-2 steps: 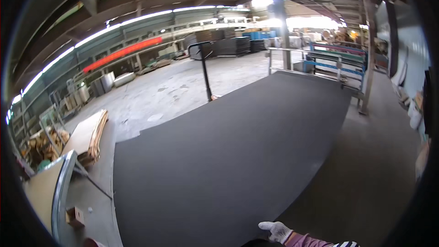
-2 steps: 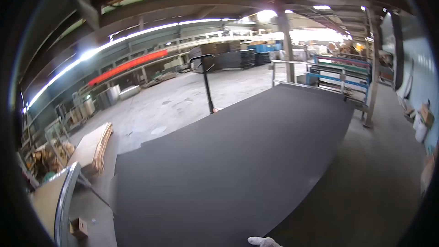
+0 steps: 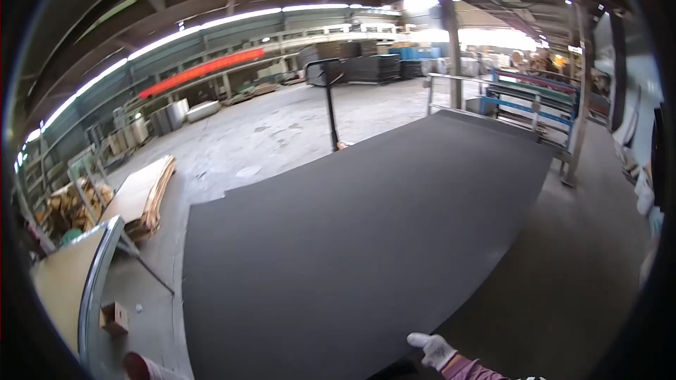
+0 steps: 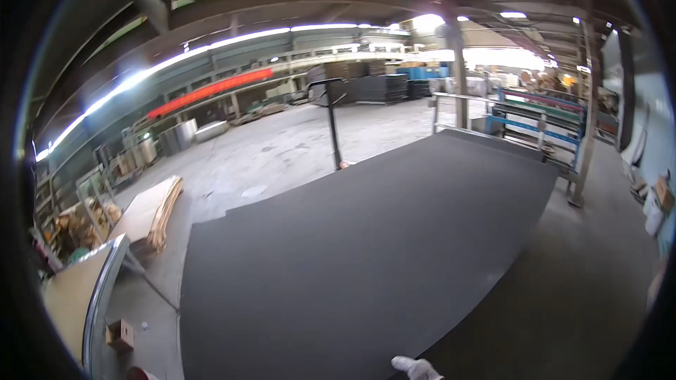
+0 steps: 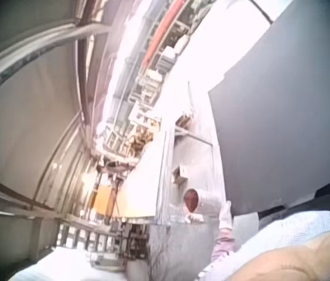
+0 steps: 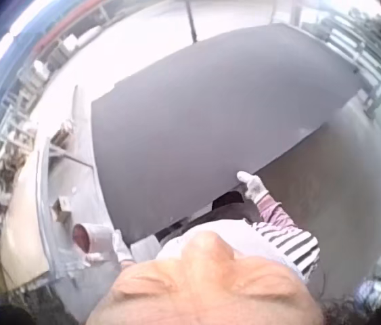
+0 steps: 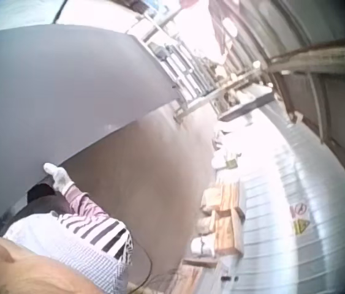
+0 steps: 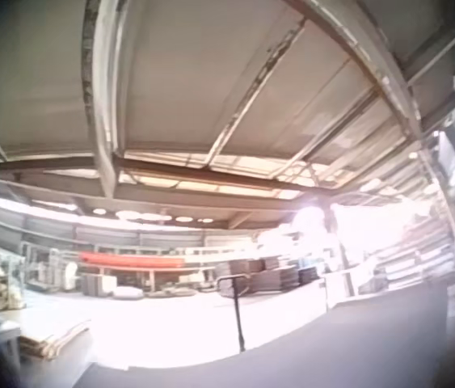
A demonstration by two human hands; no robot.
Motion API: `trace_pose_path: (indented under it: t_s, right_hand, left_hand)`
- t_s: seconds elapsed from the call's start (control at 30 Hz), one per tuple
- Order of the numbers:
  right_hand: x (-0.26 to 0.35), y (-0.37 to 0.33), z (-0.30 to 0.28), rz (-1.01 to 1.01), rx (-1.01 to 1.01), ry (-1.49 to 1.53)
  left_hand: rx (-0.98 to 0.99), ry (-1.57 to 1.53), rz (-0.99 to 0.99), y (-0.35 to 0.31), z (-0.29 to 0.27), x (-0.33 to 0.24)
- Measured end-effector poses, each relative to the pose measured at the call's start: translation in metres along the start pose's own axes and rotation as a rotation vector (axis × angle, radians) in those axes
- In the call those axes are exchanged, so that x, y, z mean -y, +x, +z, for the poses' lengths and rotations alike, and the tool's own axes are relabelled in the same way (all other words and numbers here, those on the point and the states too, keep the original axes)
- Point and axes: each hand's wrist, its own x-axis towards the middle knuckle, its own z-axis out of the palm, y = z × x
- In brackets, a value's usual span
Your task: Moving and stacking large flexible sheets of building material onto a pallet jack.
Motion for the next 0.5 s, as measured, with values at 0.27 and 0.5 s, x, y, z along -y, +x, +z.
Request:
trace_pose_path:
  t_s: [0.27, 0.5]
  right_hand:
    - [0.064, 0.165, -0.070, -0.347, -0.654, 0.042]
    - [0.083, 0.198, -0.081, -0.223, -0.645, -0.192]
  left_hand:
    - [0.046, -0.294, 0.018, 0.043, 0.155, -0.024]
    - [-0.004, 0.229, 0.023, 0.050, 0.179, -0.006]
